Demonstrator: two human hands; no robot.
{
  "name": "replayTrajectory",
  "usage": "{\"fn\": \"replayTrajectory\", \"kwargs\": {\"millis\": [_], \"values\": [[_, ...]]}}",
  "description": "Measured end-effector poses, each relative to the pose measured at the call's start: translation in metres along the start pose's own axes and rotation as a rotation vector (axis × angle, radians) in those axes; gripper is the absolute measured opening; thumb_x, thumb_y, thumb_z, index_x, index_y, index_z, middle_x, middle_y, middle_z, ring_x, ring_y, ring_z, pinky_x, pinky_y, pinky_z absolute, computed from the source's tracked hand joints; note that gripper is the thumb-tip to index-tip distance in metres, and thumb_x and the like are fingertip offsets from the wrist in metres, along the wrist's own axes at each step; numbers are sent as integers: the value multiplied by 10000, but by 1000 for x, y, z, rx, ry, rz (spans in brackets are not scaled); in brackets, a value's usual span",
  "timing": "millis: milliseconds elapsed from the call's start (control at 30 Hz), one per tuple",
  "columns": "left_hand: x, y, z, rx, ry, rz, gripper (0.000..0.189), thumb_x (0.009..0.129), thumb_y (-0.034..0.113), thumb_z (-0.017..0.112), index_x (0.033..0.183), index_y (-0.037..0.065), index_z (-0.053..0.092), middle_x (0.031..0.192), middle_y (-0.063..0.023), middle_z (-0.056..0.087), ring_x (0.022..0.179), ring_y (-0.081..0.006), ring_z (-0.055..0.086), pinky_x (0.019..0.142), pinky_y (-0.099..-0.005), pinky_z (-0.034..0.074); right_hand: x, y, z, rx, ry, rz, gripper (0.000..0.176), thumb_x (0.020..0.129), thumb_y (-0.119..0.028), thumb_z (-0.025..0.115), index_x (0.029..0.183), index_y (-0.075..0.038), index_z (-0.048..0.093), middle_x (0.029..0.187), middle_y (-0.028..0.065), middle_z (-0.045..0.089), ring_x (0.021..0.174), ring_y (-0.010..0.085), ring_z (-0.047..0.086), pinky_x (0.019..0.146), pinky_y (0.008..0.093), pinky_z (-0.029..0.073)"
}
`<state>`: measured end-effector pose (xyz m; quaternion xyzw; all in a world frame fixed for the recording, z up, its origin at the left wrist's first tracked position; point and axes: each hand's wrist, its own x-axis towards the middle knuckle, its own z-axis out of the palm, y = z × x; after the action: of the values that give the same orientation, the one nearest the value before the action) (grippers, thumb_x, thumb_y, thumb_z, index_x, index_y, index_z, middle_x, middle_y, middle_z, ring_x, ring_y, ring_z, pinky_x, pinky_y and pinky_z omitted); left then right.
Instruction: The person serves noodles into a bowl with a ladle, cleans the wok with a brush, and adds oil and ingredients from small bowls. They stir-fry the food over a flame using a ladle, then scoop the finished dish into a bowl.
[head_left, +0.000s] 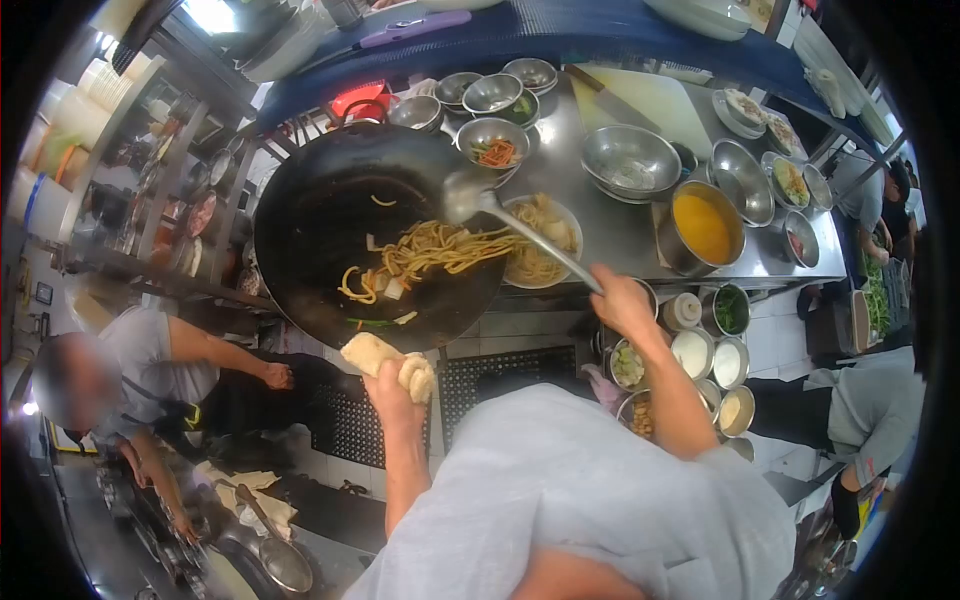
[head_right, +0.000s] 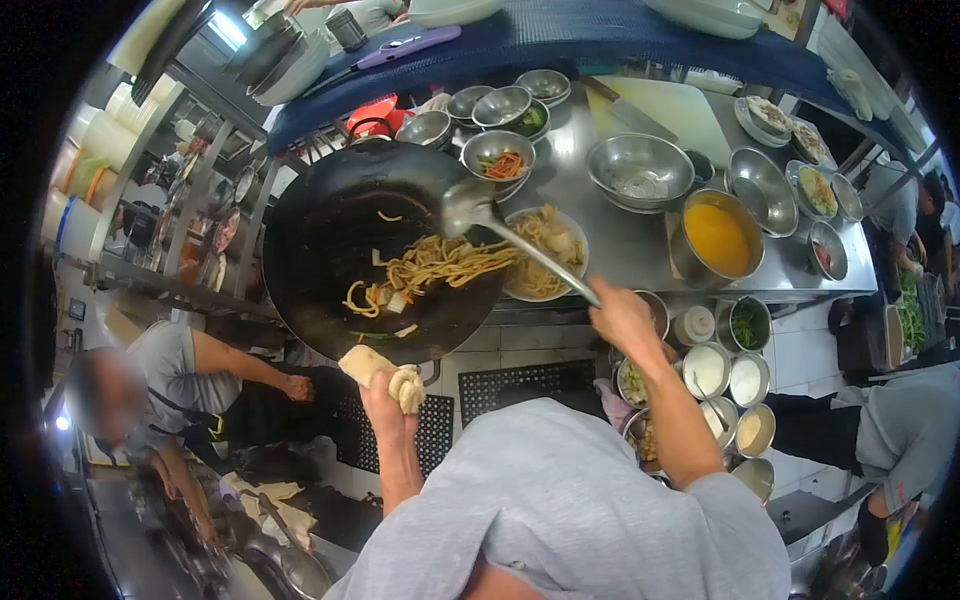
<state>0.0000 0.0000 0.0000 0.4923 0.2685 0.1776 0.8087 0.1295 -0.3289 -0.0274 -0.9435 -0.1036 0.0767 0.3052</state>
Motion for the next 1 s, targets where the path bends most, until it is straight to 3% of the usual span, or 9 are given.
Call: {"fn": "replayTrajectory", "kwargs": {"millis": [133,267,400,500,667,867,1000], "values": [[-3,3,6,-12,5,62,282,785,46,436,1057,-24,461,841,-124,561,642,-232,620,556,-338,555,45,-71,14,63,-19,-76,351,792,-71,535,1138,-119,566,902,248,651,864,432,625,745,522,474],[-11,9,7,3,-15,65,296,773,41,442,1060,-28,463,832,-121,560,652,-234,621,560,-340,554,73,-76,28,59,-67,-132,338,794,-60,529,1125,-118,565,900,234,650,861,439,618,743,529,465],[-8,5,-1,-4,29,68,282,776,42,444,1048,-28,469,825,-114,564,661,-233,623,564,-341,552,43,-18,5,-122,17,-143,328,786,-65,541,1109,-121,565,905,228,651,870,431,616,732,521,467],[3,3,-6,-33,-21,4,419,759,29,482,1173,-19,435,967,-113,533,792,-209,595,652,-328,535,14,33,-9,-249,19,-121,345,776,-66,555,1116,-126,557,886,224,649,865,432,615,719,523,470],[8,1,1,-32,14,20,441,777,32,483,1211,-2,415,977,-105,523,786,-210,586,633,-337,525,-29,67,-41,-312,81,5,279,781,-78,570,1055,-100,526,861,224,639,840,440,611,712,533,467],[13,-4,-2,-8,21,11,396,781,30,486,1172,16,427,952,-101,522,754,-208,583,617,-333,522,-50,65,-51,-259,126,19,250,774,-84,594,1011,-94,512,871,181,637,846,415,611,708,517,473],[4,2,7,-33,58,76,206,801,49,476,996,-16,468,793,-113,561,644,-243,622,563,-340,548,-54,29,-9,-164,99,-79,224,783,-94,582,999,-115,523,857,162,629,819,382,626,681,500,489]]}}
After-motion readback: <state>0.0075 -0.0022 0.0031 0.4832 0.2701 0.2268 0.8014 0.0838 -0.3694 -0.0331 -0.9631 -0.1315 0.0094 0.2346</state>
